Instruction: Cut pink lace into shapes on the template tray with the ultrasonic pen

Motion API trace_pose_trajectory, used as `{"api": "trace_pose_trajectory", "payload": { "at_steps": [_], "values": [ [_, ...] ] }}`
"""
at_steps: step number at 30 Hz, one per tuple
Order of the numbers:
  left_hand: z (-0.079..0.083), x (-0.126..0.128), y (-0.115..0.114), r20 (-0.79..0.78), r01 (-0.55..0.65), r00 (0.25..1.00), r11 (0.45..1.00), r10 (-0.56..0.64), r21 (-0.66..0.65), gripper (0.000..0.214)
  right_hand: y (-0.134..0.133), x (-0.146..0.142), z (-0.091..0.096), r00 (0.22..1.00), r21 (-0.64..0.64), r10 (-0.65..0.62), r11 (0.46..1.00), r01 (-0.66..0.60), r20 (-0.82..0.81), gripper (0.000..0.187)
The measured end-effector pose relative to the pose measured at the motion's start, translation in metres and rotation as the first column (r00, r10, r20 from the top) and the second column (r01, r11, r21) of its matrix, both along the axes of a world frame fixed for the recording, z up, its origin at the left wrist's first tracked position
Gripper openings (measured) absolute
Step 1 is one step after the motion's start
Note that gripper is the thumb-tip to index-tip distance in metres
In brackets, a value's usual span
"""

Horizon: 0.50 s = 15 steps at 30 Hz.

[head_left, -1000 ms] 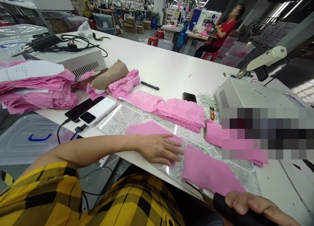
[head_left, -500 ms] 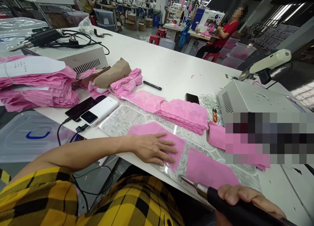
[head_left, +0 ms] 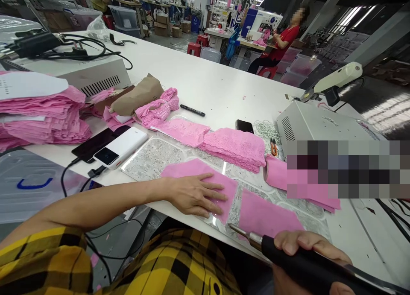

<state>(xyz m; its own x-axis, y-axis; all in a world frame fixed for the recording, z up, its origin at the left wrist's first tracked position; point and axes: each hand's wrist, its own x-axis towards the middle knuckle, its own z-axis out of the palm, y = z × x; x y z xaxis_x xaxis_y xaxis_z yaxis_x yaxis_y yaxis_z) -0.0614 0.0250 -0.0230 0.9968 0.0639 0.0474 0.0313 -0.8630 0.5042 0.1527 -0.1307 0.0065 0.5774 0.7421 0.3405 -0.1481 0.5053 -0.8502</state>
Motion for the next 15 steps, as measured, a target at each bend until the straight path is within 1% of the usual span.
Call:
{"api": "trace_pose_trajectory", "payload": {
  "at_steps": [5, 11, 15],
  "values": [
    [-0.0010, 0.0000, 0.0002, -0.012, -0.002, 1.000, 1.000, 0.002, -0.008, 0.037, 0.0040, -0.0022, -0.0019, 1.000, 0.005, -0.014, 1.000, 0.014, 0.022, 0.021],
    [-0.0028, -0.0002, 0.0007, 0.050, 0.002, 0.999, 1.000, -0.002, -0.005, 0.037, 0.0084, -0.0036, -0.0050, 0.999, 0.008, 0.002, 1.000, -0.002, 0.051, 0.022],
    [-0.0015, -0.0004, 0.0005, 0.020, -0.004, 1.000, 1.000, 0.005, -0.026, 0.037, 0.0090, -0.0048, -0.0044, 0.998, -0.006, -0.001, 1.000, 0.001, 0.058, 0.020]
  ]
}}
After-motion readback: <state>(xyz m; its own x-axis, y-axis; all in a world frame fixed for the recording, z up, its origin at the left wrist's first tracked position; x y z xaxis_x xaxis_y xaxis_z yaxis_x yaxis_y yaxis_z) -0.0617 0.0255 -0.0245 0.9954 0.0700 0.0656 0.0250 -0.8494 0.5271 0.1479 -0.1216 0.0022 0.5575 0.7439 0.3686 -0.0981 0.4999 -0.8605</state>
